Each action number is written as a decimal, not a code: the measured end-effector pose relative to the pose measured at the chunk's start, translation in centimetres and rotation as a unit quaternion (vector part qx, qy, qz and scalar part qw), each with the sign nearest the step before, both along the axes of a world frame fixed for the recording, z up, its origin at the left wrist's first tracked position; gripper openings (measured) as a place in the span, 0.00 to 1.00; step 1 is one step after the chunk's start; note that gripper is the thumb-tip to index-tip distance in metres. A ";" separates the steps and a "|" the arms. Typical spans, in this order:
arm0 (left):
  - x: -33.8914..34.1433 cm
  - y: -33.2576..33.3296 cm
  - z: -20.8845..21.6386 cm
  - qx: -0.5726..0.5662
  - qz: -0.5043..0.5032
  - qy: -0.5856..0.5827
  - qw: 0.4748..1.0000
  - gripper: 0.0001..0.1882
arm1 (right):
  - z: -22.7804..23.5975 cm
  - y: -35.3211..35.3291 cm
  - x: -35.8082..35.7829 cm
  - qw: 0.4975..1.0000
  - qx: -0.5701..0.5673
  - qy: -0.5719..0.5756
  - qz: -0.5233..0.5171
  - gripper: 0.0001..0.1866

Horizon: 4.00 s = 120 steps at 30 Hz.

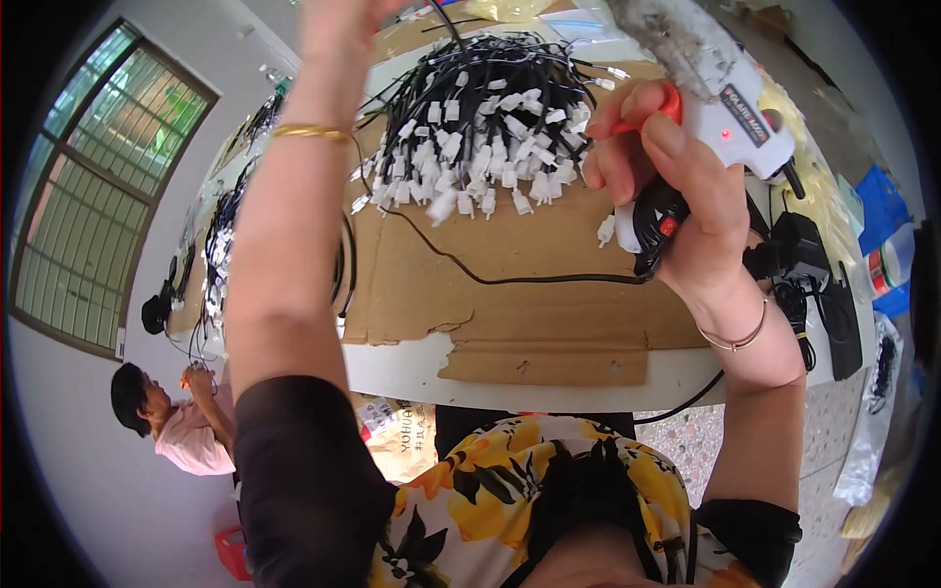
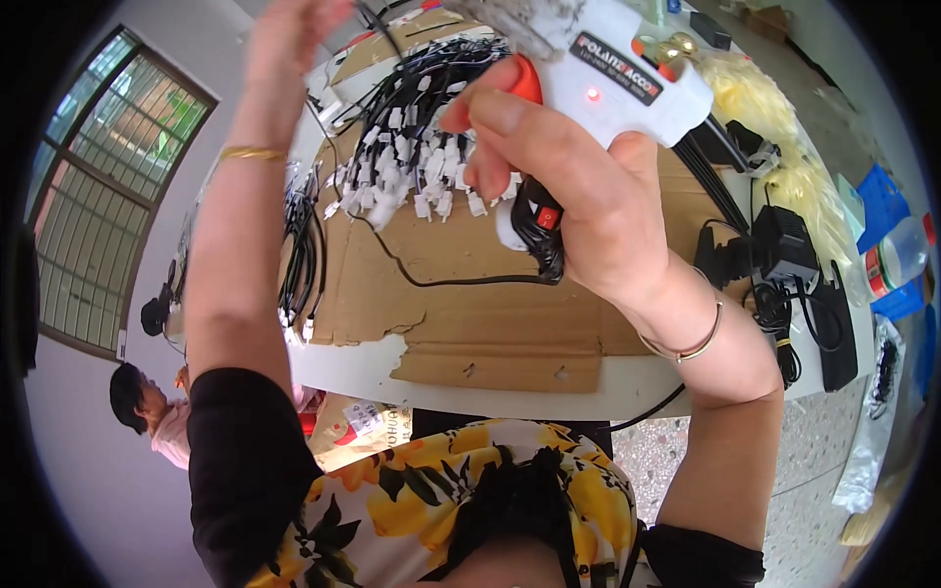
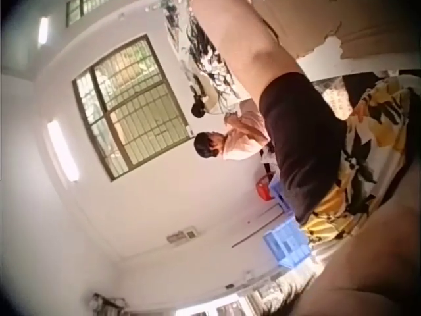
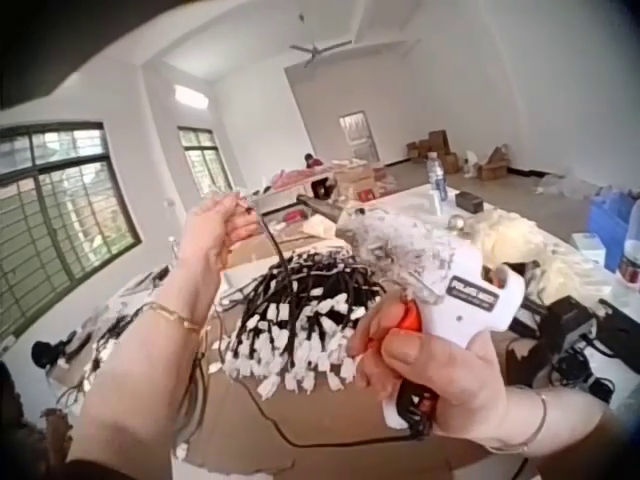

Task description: Assembling decorative lights by applying hot glue to the ends of fiber optic cable bundles.

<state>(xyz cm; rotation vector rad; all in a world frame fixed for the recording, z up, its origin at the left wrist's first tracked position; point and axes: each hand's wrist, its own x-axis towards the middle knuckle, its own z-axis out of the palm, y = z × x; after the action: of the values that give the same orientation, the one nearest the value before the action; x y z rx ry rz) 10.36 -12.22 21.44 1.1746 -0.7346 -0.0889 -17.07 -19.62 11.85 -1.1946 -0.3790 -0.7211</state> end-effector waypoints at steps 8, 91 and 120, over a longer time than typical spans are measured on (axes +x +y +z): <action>0.7 3.8 -11.1 0.329 0.127 -0.228 0.907 0.12 | -1.5 0.6 1.1 0.997 -0.017 0.074 -0.018 0.10; -11.9 10.7 -22.2 0.102 0.053 0.022 0.993 0.12 | -9.0 4.4 1.4 0.894 -0.157 0.414 -0.074 0.11; -11.0 11.1 -22.4 0.101 0.026 0.019 0.994 0.14 | -8.9 4.1 1.8 0.891 -0.181 0.412 -0.067 0.10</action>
<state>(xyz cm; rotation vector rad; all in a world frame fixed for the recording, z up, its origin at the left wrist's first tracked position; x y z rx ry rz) -0.67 -1.08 -0.93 1.3805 -0.6726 -0.1446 -15.31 -15.57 2.96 -1.7716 0.3011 -0.2016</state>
